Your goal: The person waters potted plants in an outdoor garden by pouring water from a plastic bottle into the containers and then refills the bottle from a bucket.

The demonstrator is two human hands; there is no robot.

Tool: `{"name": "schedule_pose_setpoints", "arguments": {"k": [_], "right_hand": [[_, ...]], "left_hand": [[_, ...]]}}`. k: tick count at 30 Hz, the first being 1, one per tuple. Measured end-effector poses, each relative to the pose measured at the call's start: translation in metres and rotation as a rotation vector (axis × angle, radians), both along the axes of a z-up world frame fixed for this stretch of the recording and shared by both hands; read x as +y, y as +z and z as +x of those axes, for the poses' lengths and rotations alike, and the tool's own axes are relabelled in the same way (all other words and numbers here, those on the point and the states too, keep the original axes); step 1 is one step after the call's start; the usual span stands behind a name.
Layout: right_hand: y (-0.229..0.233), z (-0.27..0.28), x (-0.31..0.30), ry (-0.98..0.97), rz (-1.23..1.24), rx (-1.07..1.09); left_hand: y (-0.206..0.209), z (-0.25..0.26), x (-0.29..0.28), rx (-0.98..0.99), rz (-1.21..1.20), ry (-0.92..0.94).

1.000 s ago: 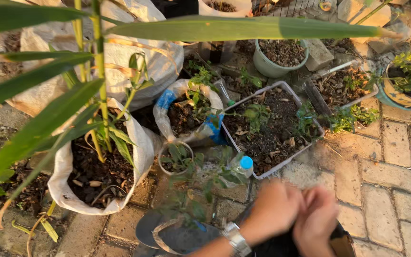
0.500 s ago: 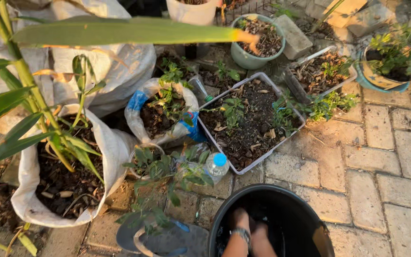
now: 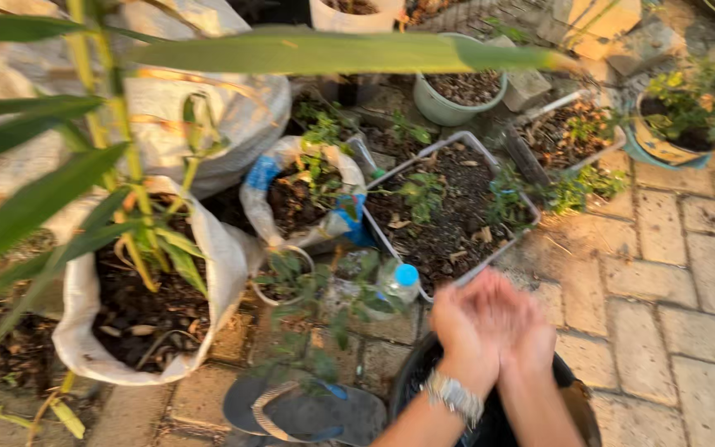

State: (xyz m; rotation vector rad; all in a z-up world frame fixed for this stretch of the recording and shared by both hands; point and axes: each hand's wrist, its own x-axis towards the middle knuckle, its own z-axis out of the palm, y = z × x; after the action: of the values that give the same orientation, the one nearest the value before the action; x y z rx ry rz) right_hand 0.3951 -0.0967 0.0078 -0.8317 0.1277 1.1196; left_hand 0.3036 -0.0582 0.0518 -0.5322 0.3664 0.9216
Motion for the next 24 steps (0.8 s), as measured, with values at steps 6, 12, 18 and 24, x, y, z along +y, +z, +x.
{"name": "schedule_pose_setpoints", "arguments": {"k": [6, 12, 18, 24], "right_hand": [[0.107, -0.092, 0.185, 0.217, 0.136, -0.044], [0.100, -0.153, 0.272, 0.350, -0.083, -0.028], [0.147, -0.104, 0.186, 0.324, 0.090, -0.389], [0.039, 0.003, -0.016, -0.281, 0.149, -0.665]], "left_hand": [[0.050, -0.083, 0.162, 0.245, 0.850, 0.343], [0.036, -0.173, 0.272, 1.141, 0.371, 0.073], [0.097, -0.183, 0.216, 1.500, 0.883, -0.067], [0.092, -0.108, 0.032, 1.612, 1.510, -0.656]]}}
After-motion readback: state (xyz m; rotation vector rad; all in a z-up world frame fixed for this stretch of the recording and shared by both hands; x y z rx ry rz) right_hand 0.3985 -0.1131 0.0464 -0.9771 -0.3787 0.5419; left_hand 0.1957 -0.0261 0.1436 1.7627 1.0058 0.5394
